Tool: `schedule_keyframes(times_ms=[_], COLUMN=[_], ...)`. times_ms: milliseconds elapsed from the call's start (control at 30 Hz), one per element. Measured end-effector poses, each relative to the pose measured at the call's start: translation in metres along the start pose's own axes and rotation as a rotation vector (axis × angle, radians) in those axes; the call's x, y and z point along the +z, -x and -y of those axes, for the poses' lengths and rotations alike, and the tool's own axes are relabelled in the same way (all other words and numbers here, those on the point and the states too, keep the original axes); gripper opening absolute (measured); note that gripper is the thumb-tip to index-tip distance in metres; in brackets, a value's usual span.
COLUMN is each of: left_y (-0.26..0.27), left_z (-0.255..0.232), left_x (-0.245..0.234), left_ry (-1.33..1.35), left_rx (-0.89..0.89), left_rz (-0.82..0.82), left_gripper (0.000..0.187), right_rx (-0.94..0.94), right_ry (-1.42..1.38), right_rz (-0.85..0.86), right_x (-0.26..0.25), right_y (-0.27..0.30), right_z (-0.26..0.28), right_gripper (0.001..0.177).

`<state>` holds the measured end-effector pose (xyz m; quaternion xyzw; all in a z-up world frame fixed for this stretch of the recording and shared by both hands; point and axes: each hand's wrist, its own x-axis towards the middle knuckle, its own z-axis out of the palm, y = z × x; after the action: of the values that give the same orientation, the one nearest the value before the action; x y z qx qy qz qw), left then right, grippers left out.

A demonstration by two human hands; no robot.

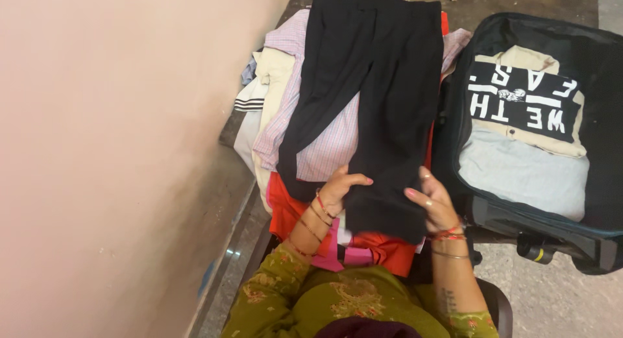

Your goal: The person smooths out a pair of black trousers on a pile of clothes and then picks up a black t-shirt, spreading it over the trousers before placing it into a suitcase.

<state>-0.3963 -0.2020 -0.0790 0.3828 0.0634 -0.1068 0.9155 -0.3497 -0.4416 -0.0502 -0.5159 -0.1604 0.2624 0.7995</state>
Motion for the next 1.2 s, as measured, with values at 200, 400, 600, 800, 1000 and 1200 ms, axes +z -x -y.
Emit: schedule_keyframes(times_ms=[200, 400, 600, 800, 1000, 1200], left_y=[-0.007, 0.008, 0.014, 0.007, 0.005, 0.010], left_z=[0.028, 0.022, -0.042, -0.045, -0.063, -0.073], left_x=[-0.028, -0.058, -0.056, -0.106, -0.174, -0.165], left_ry=[-0.562, -1.498, -1.873, -1.856, -0.999, 0.021], left_rx=[0.272, -0.031, 0.462, -0.147, 0.429, 0.403], left_rz=[0.140, -0.233, -0.808, -0.887, -0.510, -0.388], left_gripper=[0.065, 0.067, 0.061, 0.070, 0.061, 0.042], right_rx=[0.024, 0.556, -0.205, -0.272, -0.283, -0.296], right_ry=[0.712, 1.476, 1.448, 1.630, 1.656, 1.643], right_rz=[-0.009, -0.055, -0.287, -0.098, -0.150, -0.161], right_x=[-0.045, -0.054, 0.009, 0.000, -0.021, -0.019], right_y=[0.011, 0.005, -0.026, -0.077, -0.065, -0.063], right_z=[-0.018, -0.041, -0.002, -0.073, -0.121, -0.121], right_gripper=[0.084, 0.106, 0.088, 0.083, 0.081, 0.081])
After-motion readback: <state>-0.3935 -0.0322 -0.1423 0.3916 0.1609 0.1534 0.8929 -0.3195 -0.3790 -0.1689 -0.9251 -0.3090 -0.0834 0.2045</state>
